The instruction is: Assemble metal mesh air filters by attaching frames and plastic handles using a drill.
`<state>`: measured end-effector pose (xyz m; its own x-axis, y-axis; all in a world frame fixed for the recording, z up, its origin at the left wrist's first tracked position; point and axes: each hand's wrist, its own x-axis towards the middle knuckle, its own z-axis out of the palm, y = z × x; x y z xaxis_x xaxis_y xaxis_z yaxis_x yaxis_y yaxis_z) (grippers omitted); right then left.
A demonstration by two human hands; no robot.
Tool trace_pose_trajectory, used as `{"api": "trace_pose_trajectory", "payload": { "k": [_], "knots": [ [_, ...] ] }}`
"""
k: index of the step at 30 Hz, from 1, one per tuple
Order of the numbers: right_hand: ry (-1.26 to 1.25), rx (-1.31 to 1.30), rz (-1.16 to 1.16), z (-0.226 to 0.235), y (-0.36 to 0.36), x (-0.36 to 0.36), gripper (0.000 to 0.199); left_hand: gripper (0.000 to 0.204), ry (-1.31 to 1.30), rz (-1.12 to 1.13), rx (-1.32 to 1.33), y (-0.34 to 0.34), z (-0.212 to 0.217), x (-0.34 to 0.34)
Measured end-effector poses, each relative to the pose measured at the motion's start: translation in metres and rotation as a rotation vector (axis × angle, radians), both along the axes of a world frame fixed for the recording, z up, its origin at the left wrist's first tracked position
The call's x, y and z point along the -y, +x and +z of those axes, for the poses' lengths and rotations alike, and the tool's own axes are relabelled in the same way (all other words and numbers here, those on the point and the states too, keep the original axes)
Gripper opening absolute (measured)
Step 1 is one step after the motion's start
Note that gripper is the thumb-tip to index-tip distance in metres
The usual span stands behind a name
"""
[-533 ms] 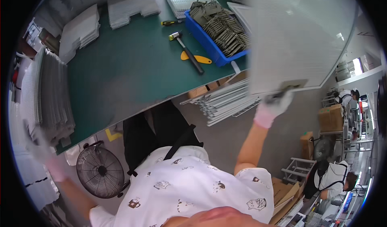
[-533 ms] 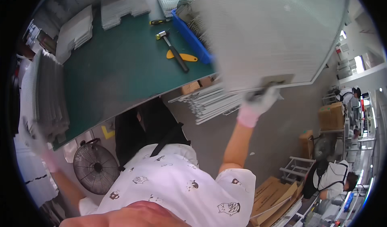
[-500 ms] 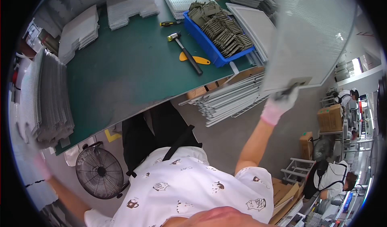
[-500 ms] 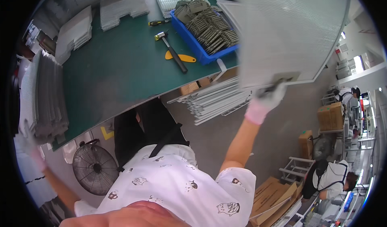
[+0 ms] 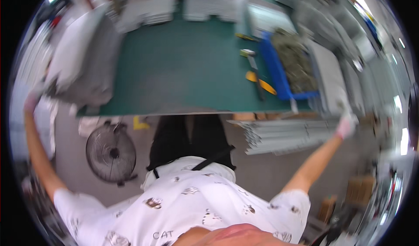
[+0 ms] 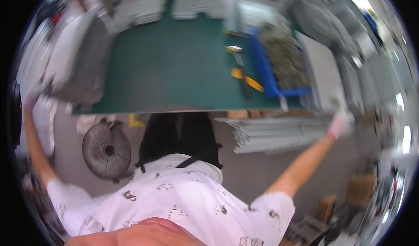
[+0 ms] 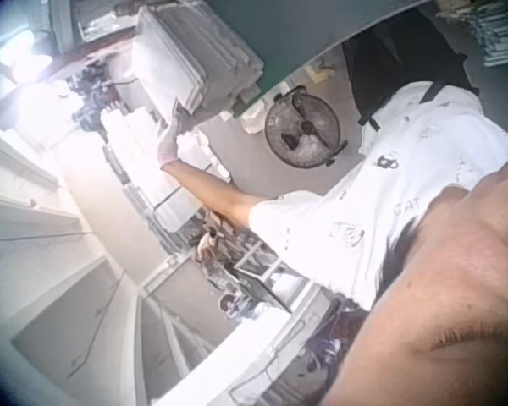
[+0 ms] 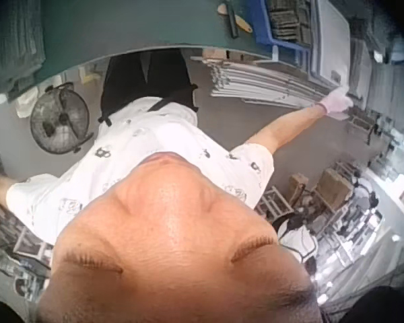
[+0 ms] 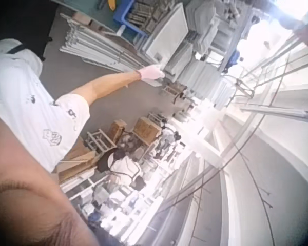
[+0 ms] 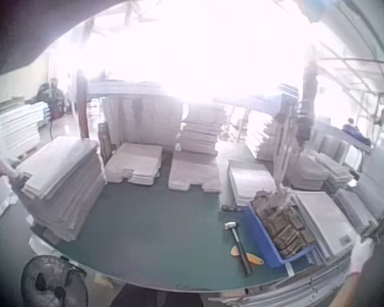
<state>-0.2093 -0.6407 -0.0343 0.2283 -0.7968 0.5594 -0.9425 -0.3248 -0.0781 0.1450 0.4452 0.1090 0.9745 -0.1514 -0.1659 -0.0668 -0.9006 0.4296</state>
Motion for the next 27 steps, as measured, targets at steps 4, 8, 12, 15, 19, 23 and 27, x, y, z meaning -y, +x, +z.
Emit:
{"api": "trace_pose_trajectory", "payload": {
  "k": [4,8,12,15,19,23,27],
  "knots": [
    [0.092,0.469,0.384,0.024,0.026,-0.098,0.045,0.066,0.464,0.016,0.280,0.010,-0.002,0.029],
    [0.192,0.361,0.698,0.023,0.076,-0.172,0.041,0.069,-0.099,0.109,-0.014,0.006,0.012,0.042],
    [0.410,0.363,1.011,0.031,0.125,-0.255,0.032,0.080,0.106,0.238,0.006,-0.012,0.043,0.061],
    [0.543,0.236,1.124,0.041,0.154,-0.289,0.028,0.090,0.256,0.242,0.093,-0.004,0.047,0.060],
    [0.632,0.151,1.348,0.049,0.206,-0.326,0.024,0.092,0.293,0.203,-0.049,0.007,0.031,0.045],
    [0.867,0.107,1.446,0.055,0.295,-0.371,0.025,0.089,0.142,0.160,-0.064,0.006,0.019,0.047],
    [1.067,0.195,1.534,0.022,0.436,-0.408,0.031,0.086,0.086,0.201,0.250,-0.014,0.026,0.051]
  ]
}}
